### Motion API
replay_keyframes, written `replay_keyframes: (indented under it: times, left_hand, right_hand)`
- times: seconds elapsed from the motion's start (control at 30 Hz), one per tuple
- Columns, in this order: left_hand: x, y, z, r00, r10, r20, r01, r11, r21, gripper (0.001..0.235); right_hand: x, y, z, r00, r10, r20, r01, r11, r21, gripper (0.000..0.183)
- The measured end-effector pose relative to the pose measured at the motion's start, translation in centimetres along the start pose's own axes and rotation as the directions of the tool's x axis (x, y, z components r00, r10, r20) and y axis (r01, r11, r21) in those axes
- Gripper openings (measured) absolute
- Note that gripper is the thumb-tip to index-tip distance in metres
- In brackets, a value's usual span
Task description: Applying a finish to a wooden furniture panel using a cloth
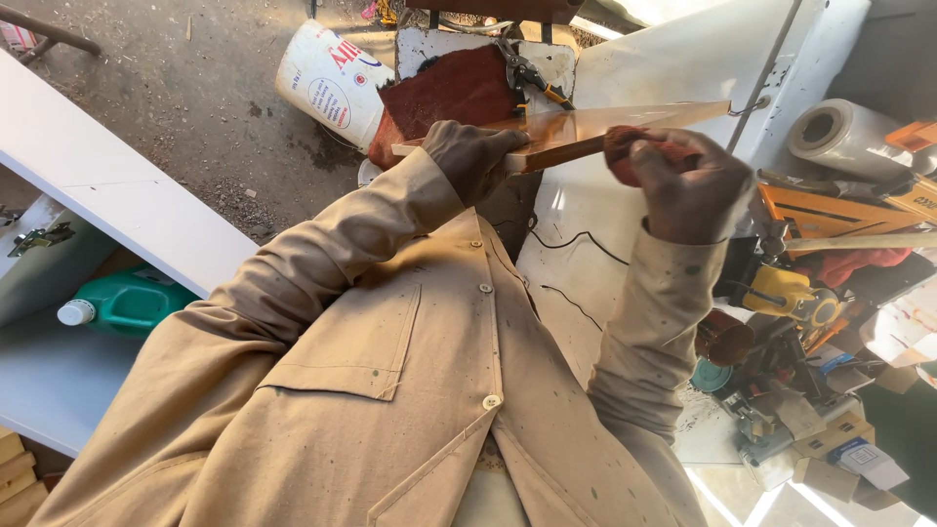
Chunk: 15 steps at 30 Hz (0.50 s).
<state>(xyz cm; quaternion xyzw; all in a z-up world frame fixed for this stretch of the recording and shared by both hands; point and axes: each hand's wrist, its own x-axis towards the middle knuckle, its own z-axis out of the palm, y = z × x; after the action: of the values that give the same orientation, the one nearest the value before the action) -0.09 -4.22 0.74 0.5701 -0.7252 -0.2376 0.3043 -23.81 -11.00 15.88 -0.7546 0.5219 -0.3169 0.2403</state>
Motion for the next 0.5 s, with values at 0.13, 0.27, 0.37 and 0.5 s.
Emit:
replay_keyframes:
  times: [0.13,0.27,0.37,0.5]
  left_hand:
    - [-0.5,-0.3,0.7,1.000,0.006,-0.012,-0.007,1.000,-0.019,0.034]
    - [-0.7,1.4,-1.1,0.999,0.022,-0.026,-0.023,0.998,-0.051,0.023]
    - [-0.7,0.8,-0.6,0.998,0.030,-0.054,-0.033,0.998,-0.056,0.025]
    - [-1.2,0.2,-0.5,0.997,0.024,-0.072,-0.027,0.998,-0.050,0.030]
  right_hand:
    - [-1.5,-5.5,2.8,0.993,0.055,0.102,-0.075,0.976,0.204,0.015]
    - [-1.9,-9.5,2.9,0.982,0.027,0.185,-0.063,0.979,0.192,0.016]
    - [-1.3,-6.1,2.4,0.981,0.014,0.194,-0.059,0.972,0.229,0.015]
    - [0.2,1.4,0.0,0.994,0.085,0.075,-0.092,0.991,0.098,0.013]
